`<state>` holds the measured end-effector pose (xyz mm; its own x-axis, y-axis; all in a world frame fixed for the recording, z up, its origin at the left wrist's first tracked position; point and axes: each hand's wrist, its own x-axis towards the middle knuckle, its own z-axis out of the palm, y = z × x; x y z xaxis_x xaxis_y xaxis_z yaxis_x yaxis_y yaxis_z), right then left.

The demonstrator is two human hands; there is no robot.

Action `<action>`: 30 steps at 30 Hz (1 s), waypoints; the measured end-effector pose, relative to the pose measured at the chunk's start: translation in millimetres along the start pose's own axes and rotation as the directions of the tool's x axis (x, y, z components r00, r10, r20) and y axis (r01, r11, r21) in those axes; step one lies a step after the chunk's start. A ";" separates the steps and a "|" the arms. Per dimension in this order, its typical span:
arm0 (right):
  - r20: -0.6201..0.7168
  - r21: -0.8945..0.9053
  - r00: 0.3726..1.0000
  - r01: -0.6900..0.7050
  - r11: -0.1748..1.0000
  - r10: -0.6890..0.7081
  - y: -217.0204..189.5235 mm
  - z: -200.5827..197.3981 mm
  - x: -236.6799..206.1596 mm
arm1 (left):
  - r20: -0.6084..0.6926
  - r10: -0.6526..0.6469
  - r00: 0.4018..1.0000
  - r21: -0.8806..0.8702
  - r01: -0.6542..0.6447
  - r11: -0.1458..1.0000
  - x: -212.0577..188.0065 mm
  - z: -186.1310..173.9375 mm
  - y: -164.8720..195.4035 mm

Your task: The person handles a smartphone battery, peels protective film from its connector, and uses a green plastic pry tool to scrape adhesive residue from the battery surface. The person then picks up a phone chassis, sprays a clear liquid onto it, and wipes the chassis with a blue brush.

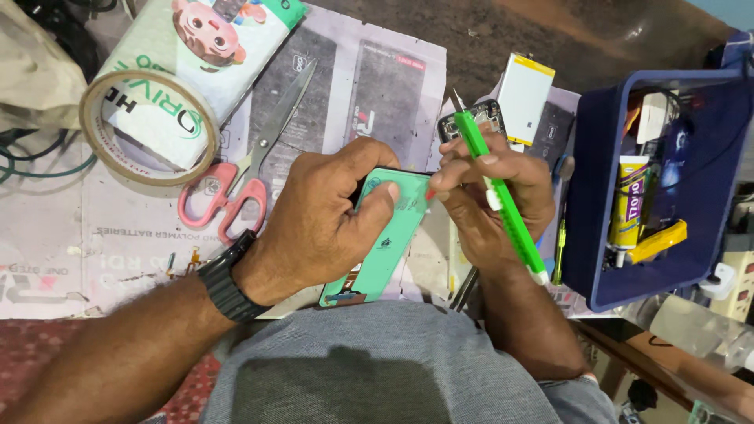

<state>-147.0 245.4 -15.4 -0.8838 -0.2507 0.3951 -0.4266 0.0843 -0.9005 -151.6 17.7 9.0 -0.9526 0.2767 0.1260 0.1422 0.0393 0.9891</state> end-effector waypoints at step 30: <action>0.022 0.068 0.996 -0.087 0.994 0.085 -7.0 0.6 -3.5 | 0.064 -0.194 0.979 -0.019 0.196 0.980 2.5 4.9 -8.8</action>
<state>-140.8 245.1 -10.6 -0.9126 -0.2633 0.3128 -0.3343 0.0401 -0.9416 -153.9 22.8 0.2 -0.9431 0.3243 -0.0738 -0.0522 0.0749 0.9958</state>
